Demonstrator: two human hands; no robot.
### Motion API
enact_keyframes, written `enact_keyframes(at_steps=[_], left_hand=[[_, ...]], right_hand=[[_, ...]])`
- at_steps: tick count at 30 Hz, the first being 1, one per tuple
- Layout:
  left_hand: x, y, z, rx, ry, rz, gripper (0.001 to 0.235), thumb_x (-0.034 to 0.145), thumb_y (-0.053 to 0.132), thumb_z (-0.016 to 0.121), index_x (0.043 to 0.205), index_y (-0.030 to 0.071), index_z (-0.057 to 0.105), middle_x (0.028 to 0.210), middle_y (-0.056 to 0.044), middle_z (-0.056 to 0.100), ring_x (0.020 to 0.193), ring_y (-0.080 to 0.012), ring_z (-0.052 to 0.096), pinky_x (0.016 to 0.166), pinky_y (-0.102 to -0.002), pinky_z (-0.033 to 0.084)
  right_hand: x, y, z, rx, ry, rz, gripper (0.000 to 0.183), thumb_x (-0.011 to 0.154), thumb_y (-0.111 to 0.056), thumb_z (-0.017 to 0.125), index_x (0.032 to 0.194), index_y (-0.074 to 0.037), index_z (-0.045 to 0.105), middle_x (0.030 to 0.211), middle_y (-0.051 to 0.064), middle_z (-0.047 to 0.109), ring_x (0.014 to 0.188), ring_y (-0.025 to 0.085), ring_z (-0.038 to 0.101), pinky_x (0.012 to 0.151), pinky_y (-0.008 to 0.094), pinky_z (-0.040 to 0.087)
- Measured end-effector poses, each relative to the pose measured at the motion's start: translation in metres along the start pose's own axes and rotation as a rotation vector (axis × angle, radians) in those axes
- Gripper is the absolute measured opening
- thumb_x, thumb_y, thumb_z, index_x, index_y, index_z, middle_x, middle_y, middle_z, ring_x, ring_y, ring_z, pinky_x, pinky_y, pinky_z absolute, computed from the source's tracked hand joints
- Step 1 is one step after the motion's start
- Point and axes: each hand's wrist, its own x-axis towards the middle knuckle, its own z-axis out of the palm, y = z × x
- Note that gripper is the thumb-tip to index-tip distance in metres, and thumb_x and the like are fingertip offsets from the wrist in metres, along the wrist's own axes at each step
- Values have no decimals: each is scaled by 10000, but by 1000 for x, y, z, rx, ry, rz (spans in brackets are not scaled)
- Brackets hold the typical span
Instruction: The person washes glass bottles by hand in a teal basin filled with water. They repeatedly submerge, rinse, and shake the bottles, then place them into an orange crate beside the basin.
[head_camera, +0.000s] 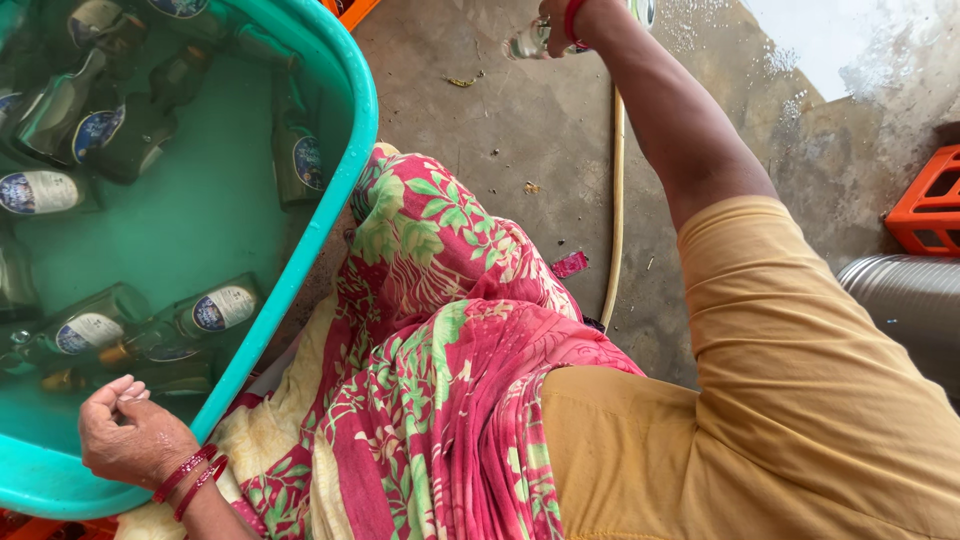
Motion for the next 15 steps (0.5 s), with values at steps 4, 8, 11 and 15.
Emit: enact_keyframes(at_steps=[4,8,11,15], left_hand=[[-3,-4,2,-28,14,20,221,946,-211,547,992,-54,697,1039,-131,763,934,-203,763,787,-282,633],[-1,7,-1,-91,40,-3,242,940,-211,530,1017,-57,700,1049,-128,758,949,-198,763,790,-293,621],[19,44,-7,-291,132,29,229,962,-174,522,1078,-66,687,1043,-151,737,916,-211,746,814,-314,629],[55,167,22,-786,-125,374,173,1167,-25,543,1335,-65,549,1321,-222,656,1115,-317,716,1036,-418,632]], right_hand=[[-45,13,-14,504,104,50,758,823,-340,819,1516,-221,538,1164,183,688,877,311,716,724,440,613],[-82,17,-20,1247,425,-420,621,883,-303,834,1413,-63,617,1272,124,717,1132,226,695,979,398,586],[-104,17,-6,1474,488,-378,629,878,-328,831,1408,-63,620,1260,131,717,1120,236,698,971,403,587],[-140,21,18,1456,542,-230,641,871,-363,828,1400,-62,623,1244,140,716,1105,250,701,960,411,589]])
